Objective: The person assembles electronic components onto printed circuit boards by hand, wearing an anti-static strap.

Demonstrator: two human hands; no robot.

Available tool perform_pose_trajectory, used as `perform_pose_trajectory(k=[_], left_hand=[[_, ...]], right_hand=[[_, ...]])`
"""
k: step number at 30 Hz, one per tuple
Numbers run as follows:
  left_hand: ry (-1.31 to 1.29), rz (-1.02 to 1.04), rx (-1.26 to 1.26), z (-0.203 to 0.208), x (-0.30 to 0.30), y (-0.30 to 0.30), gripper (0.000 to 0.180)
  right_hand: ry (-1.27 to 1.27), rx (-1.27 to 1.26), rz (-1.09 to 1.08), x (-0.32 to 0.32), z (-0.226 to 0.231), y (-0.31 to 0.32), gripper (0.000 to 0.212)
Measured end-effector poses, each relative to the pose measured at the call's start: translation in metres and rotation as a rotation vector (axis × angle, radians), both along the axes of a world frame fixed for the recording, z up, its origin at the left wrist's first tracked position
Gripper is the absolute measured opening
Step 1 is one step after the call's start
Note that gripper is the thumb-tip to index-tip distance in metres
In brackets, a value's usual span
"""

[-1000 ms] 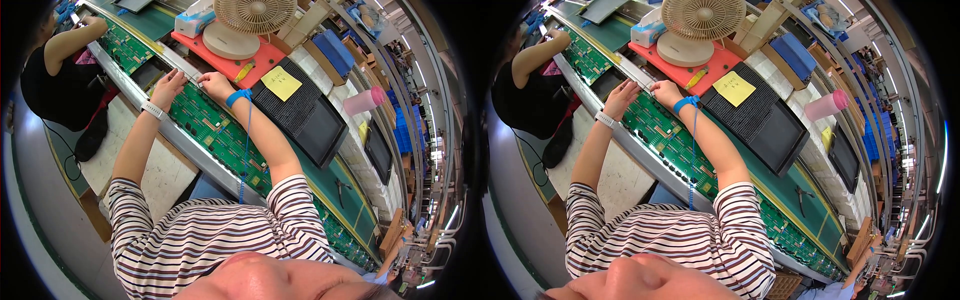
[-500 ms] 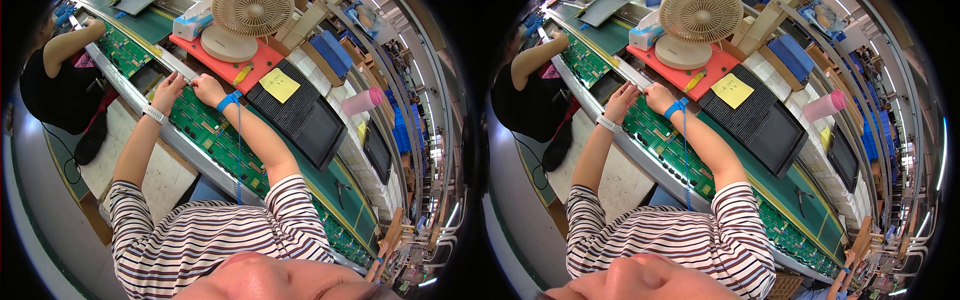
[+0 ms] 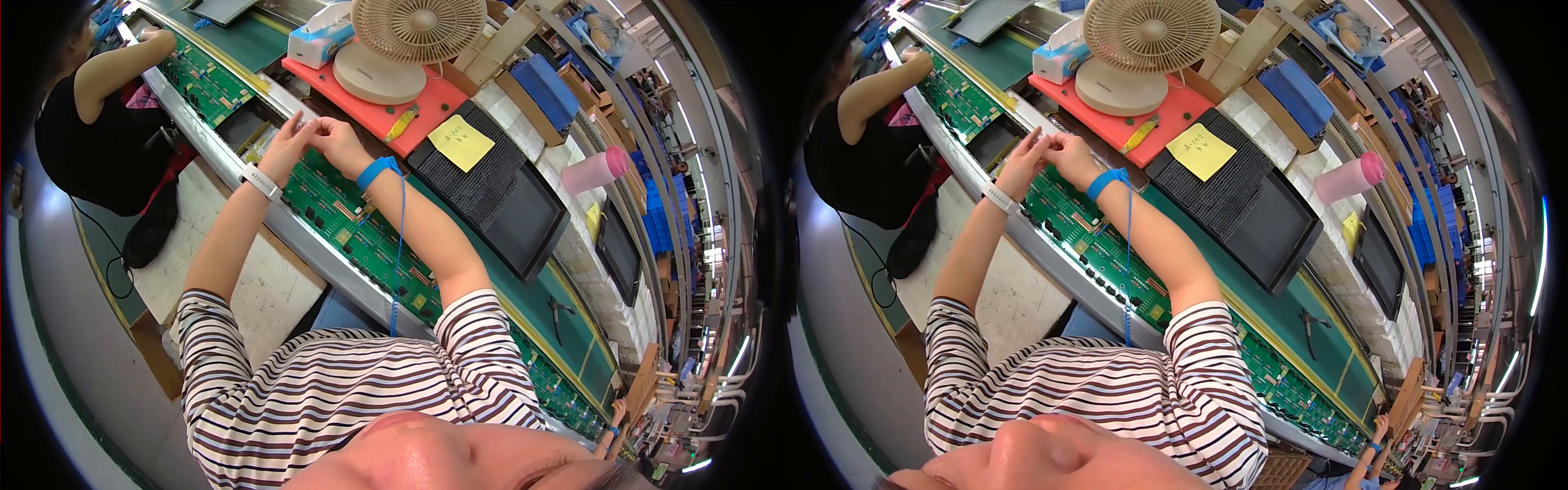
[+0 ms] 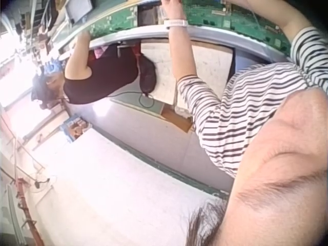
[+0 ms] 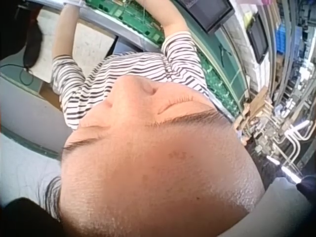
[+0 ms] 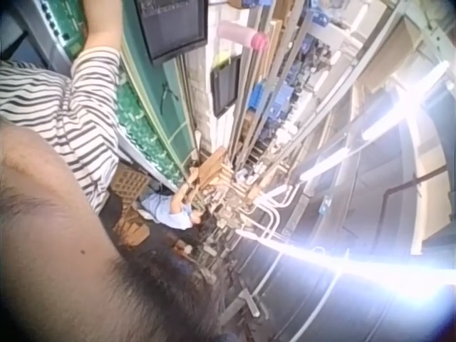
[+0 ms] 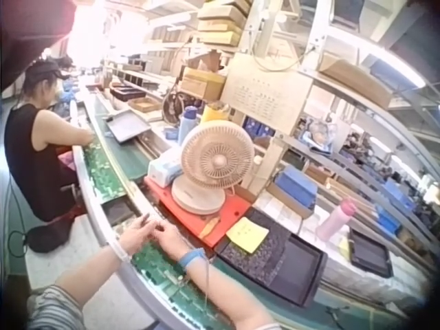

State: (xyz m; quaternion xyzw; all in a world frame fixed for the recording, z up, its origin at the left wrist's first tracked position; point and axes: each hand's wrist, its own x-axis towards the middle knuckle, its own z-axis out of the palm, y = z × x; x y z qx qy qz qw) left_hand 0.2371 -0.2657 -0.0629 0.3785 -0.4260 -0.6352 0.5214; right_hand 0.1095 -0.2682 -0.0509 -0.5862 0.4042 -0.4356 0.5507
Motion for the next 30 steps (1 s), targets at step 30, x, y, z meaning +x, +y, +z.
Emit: perform_pose_trajectory(k=[30], left_hand=[[-1.899,0.169,-0.478,-0.015,0.091,-0.055,0.034]], right_hand=[[0.826,-0.402,-0.123,-0.012,-0.028,-0.033,0.018]])
